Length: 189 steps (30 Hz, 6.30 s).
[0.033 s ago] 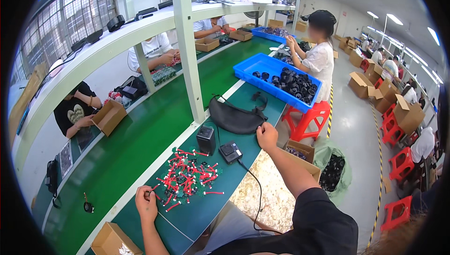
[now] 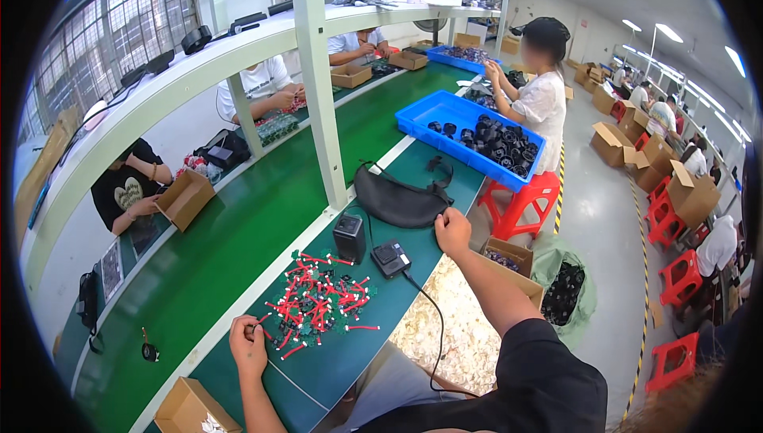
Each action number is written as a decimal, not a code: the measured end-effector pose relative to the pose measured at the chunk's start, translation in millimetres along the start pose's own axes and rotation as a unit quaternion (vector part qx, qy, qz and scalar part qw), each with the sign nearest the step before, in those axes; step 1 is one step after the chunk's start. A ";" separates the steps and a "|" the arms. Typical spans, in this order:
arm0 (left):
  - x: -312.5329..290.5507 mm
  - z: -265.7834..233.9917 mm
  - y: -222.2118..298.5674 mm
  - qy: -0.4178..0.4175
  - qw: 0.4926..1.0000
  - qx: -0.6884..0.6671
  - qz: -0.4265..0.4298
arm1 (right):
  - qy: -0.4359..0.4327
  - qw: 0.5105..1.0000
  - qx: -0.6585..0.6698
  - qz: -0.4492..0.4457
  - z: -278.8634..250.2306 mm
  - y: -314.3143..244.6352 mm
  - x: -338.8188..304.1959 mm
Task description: Assemble small motors and fans into plastic housings on a production line.
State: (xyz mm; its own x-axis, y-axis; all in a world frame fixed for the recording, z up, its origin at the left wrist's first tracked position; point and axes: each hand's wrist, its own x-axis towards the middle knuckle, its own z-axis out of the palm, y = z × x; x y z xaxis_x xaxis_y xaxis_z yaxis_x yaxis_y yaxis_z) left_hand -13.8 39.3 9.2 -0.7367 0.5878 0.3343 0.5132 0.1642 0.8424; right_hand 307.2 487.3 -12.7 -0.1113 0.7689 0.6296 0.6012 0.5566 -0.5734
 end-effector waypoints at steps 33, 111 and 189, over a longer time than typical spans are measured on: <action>-1.7 -8.3 -3.5 -0.004 0.999 -0.003 0.032 | -0.020 1.000 -0.016 -0.011 8.0 15.8 -3.6; 35.7 90.7 106.7 -0.171 0.981 -0.092 0.025 | -0.446 0.502 0.698 0.249 41.5 -220.1 -125.9; -77.0 59.5 53.1 -0.098 0.972 -0.209 0.039 | -0.460 0.706 0.537 -0.041 -12.9 -237.4 -205.3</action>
State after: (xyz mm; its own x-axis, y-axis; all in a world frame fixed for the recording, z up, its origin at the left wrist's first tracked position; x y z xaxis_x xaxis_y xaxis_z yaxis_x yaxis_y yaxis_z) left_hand 96.4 49.9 3.0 -0.5839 0.7316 0.3519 0.3112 -0.1986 0.9294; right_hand 197.5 193.3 0.9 -0.8747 0.3245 0.3600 -0.3287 0.1487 -0.9327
